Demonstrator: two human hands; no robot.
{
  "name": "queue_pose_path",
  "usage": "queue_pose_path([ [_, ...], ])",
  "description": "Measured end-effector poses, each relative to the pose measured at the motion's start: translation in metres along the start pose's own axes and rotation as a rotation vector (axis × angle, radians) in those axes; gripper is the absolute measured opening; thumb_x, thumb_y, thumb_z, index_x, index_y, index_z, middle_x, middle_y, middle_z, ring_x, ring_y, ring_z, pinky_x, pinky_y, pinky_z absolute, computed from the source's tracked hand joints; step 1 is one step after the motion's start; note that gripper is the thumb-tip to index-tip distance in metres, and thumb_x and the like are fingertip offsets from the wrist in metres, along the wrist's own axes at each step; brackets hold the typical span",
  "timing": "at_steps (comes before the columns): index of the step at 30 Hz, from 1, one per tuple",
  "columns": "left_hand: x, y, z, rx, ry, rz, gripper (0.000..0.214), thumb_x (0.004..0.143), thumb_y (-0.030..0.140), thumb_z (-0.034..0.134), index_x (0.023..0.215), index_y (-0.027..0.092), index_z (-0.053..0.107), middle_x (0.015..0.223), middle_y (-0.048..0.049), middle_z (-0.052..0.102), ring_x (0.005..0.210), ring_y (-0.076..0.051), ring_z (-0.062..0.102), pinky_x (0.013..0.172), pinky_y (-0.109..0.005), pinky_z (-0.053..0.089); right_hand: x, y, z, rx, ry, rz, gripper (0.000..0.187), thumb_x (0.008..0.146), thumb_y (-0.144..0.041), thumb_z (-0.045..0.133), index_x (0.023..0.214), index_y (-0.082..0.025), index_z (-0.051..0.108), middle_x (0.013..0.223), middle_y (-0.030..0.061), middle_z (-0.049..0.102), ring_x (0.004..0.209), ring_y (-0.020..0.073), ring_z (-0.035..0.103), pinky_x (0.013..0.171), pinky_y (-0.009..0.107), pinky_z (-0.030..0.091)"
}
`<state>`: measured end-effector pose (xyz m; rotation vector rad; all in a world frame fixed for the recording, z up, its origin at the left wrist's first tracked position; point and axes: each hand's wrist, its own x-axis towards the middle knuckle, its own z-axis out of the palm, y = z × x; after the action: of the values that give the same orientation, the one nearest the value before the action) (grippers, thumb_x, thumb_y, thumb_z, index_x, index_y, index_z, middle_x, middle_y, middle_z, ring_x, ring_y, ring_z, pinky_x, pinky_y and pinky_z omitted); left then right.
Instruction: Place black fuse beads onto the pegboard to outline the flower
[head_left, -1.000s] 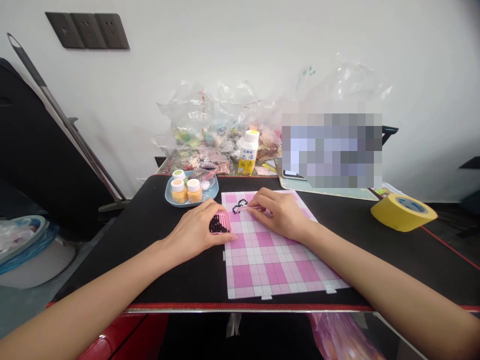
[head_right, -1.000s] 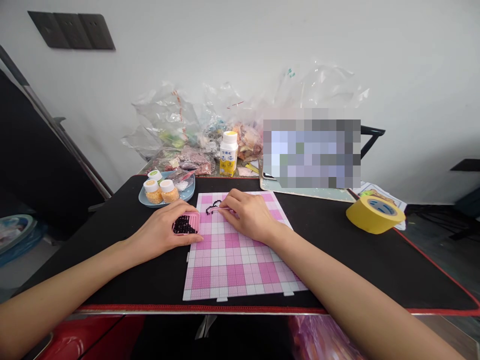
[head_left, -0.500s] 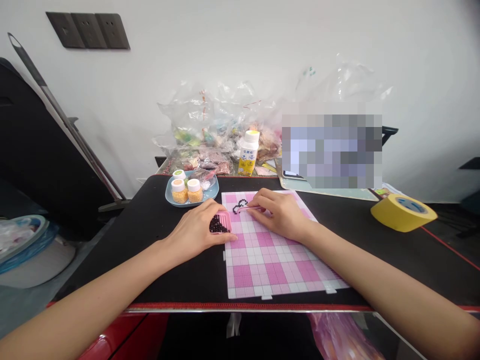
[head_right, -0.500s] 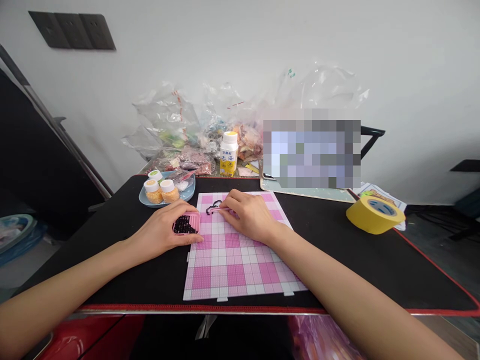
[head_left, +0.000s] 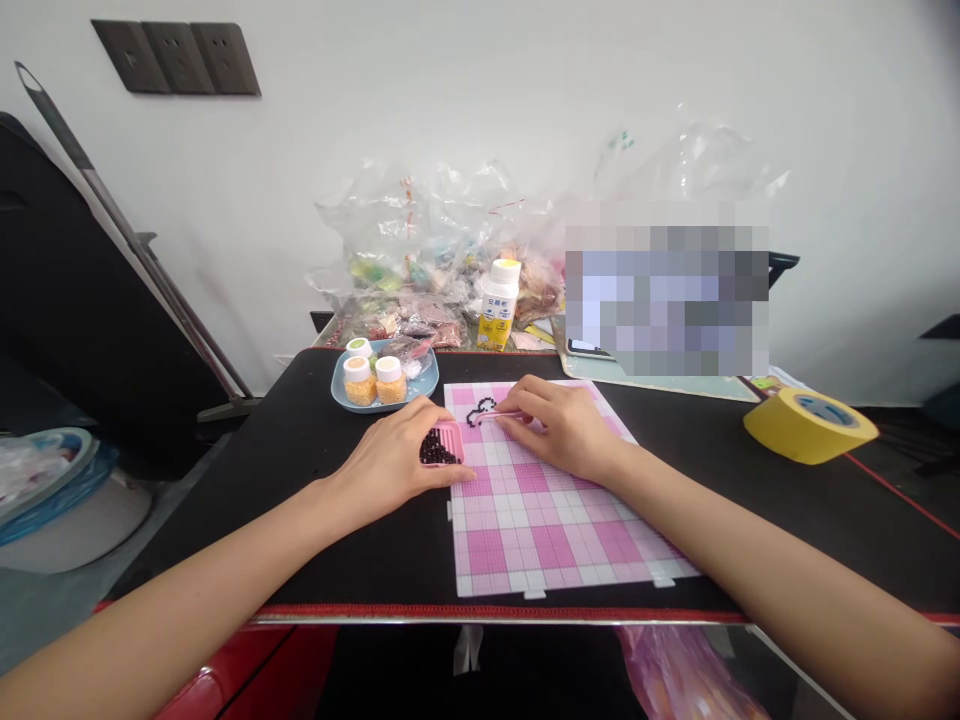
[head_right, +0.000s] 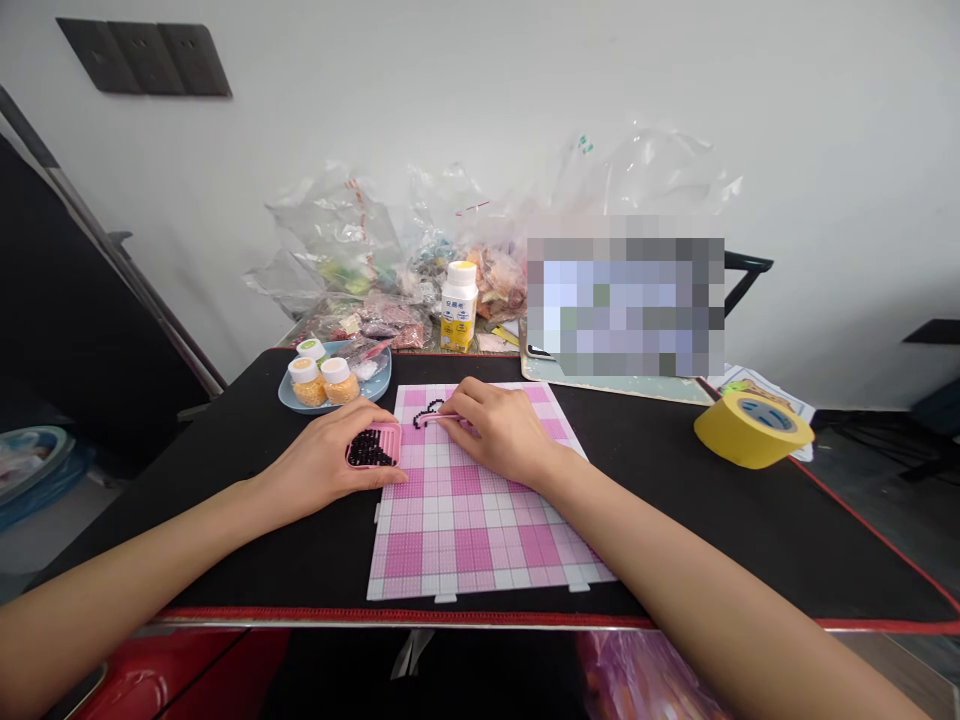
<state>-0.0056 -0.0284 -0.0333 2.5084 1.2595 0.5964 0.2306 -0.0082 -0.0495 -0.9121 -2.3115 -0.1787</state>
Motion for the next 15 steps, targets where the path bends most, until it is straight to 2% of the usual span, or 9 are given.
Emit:
queue_pose_path([
  [15,0.0002,0.0001,-0.0002,-0.004,0.011,0.000,0.046,0.073,0.055,0.066,0.102,0.021,0.056,0.099,-0.0044,0.058,0.092,-0.024,0.059,0.083,-0.040,0.047,-0.0003,-0.0003,0.0000,-0.012,0.012,-0.002,0.016,0.089,-0.025,0.051,0.089,-0.016,0.064,0.084,0.0050,0.063,0.063,0.0111,0.057,0.056,0.024,0.043],
])
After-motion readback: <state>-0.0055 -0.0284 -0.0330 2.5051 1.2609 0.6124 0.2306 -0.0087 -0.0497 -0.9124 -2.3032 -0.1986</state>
